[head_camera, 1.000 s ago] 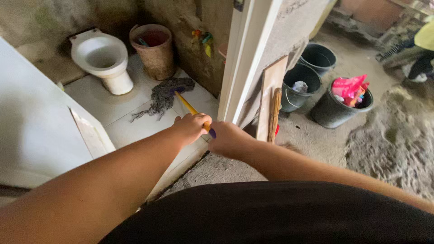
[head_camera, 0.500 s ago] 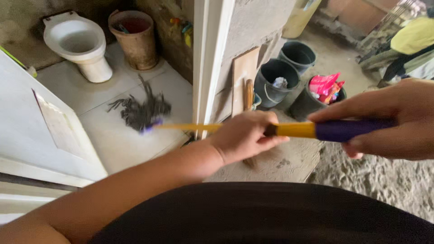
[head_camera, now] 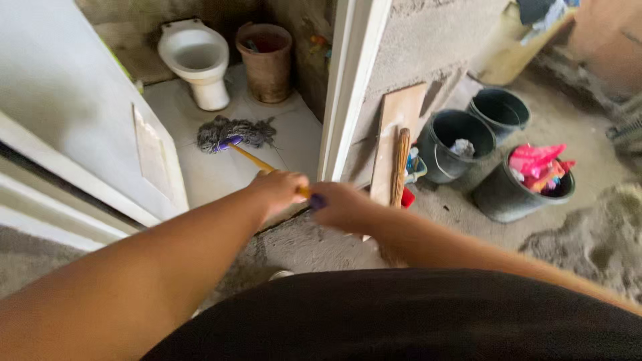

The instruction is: The person mops a tiled floor inside a small bathroom using a mop, cleaning the area around a white toilet and moving the mop head back and forth.

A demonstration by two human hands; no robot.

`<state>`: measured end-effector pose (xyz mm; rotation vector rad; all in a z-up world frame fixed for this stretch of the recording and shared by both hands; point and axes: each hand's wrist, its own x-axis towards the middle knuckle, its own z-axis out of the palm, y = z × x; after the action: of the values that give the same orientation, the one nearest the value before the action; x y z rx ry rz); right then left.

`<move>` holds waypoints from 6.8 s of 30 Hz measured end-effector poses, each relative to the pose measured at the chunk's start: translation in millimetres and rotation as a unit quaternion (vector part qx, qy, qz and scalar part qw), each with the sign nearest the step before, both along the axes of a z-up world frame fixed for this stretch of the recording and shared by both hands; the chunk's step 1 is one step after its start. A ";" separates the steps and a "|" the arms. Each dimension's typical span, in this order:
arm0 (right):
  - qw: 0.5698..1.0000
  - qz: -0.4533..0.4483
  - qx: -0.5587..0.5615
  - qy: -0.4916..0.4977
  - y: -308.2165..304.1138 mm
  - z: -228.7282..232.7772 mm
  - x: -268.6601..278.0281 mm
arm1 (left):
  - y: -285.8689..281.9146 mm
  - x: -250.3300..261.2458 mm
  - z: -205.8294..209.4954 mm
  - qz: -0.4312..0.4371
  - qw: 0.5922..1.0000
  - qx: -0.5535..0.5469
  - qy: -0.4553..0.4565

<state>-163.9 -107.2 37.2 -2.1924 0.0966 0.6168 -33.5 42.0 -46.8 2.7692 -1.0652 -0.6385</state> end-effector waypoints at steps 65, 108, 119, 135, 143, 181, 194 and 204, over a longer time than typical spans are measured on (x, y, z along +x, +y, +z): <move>0.990 -0.120 0.004 0.076 -9.1 37.8 105.8 | 4.1 107.2 -18.3 -0.129 0.962 -0.203 -0.131; 0.952 -0.259 -0.071 0.149 -23.8 98.7 12.4 | -79.7 59.3 19.1 -0.218 0.964 -0.106 0.112; 0.889 -0.318 -0.219 0.247 -3.0 164.1 -67.1 | -95.4 -25.1 45.6 -0.422 0.846 -0.302 0.121; 0.973 -0.216 -0.068 0.050 -1.9 -3.9 0.1 | -52.1 19.3 -25.1 -0.184 0.974 -0.133 -0.013; 0.953 -0.234 -0.141 0.133 -16.3 125.1 -89.9 | -70.4 -66.4 21.0 -0.277 0.873 -0.401 0.029; 0.962 -0.202 -0.159 0.091 25.9 63.0 133.1 | -47.0 155.2 -0.4 -0.226 0.959 -0.154 0.067; 0.963 -0.206 -0.143 0.097 -2.4 112.4 117.3 | -89.0 188.5 20.1 -0.389 0.903 -0.105 0.148; 0.905 -0.346 -0.184 0.166 -20.5 145.7 109.8 | -107.0 174.9 48.5 -0.352 0.886 -0.156 0.259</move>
<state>-54.1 -127.7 183.0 -2.1633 1.2012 0.5753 141.4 -64.9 1.7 1.7303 -1.8129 -1.0753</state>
